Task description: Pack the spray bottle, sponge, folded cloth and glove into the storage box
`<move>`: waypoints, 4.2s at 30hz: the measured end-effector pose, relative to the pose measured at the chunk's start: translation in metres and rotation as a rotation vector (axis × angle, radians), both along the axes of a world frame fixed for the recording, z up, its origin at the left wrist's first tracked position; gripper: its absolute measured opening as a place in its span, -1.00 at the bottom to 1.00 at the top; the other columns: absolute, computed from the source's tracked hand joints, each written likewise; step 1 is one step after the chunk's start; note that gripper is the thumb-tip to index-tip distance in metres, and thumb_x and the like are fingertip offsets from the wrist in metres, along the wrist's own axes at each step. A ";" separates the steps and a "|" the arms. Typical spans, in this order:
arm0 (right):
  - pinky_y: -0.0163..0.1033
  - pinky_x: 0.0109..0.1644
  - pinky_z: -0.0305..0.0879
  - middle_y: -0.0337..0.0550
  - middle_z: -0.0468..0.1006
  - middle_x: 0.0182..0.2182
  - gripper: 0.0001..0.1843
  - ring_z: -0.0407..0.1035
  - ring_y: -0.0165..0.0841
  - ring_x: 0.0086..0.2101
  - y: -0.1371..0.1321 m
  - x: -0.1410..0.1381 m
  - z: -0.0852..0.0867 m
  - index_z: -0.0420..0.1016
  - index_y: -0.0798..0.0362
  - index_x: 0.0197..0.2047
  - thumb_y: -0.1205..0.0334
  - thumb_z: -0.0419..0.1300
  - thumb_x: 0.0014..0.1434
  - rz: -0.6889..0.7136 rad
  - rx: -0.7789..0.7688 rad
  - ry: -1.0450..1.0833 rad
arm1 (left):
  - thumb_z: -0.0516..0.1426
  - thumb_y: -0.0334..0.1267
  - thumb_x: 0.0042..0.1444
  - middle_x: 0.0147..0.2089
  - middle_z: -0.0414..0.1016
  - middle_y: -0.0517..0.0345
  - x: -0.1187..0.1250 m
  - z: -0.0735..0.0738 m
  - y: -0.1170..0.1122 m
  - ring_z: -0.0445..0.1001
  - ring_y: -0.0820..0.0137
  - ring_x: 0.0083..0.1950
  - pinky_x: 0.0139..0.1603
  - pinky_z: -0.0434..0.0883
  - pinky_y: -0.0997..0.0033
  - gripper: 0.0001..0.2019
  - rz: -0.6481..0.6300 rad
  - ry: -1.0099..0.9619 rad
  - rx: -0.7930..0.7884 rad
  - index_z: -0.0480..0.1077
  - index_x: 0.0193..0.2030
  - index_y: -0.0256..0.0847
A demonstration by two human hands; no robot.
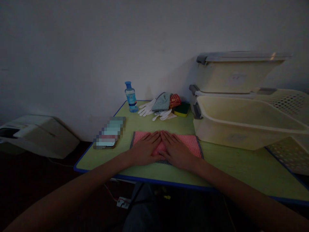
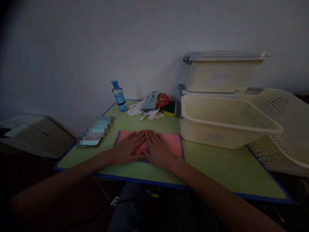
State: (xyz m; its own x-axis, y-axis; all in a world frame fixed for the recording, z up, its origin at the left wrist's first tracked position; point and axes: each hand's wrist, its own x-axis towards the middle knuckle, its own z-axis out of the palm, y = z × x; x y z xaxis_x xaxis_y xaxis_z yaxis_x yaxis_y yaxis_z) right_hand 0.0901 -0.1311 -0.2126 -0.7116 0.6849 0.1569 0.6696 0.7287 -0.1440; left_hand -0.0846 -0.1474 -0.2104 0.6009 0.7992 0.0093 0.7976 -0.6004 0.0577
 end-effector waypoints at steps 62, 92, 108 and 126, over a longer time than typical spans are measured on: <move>-0.29 -0.19 0.21 -0.10 0.46 -0.31 -0.80 0.34 -0.35 -0.28 -0.038 0.022 0.037 0.42 0.13 -0.28 0.45 0.00 0.09 0.140 -0.205 -0.058 | -0.17 0.37 -0.04 0.38 -0.23 0.03 -0.007 0.004 0.001 -0.21 0.20 0.37 0.31 -0.18 0.11 -0.10 0.045 -0.056 -0.077 -0.12 0.31 -0.22; 0.15 0.19 -0.05 -0.13 0.00 0.27 -0.42 -0.08 -0.10 0.22 0.005 0.039 0.006 -0.02 -0.07 0.28 -0.08 -0.22 0.25 -0.063 -0.027 -0.116 | -0.25 0.24 0.11 0.38 -0.23 0.12 -0.018 0.007 -0.012 -0.24 -0.01 0.36 0.23 -0.17 -0.22 -0.33 0.152 -0.011 -0.053 -0.16 0.32 0.01; 0.09 0.21 -0.02 -0.02 0.03 0.26 -0.41 -0.06 -0.09 0.21 -0.002 0.076 0.001 0.01 0.00 0.28 -0.06 -0.20 0.25 -0.021 0.036 -0.120 | -0.25 0.23 0.13 0.39 -0.32 0.12 -0.026 0.008 -0.010 -0.31 -0.10 0.35 0.18 -0.17 -0.33 -0.34 0.126 0.029 -0.080 -0.22 0.32 0.05; 0.13 0.26 -0.18 -0.12 -0.04 0.27 -0.46 -0.17 -0.24 0.25 -0.041 0.109 0.010 -0.14 -0.09 0.30 0.04 -0.21 0.29 0.019 -0.091 -0.105 | -0.20 0.20 0.13 0.39 -0.36 0.12 -0.045 0.013 0.044 -0.36 0.06 0.37 0.25 -0.27 -0.16 -0.35 -0.143 0.102 -0.117 -0.23 0.31 0.06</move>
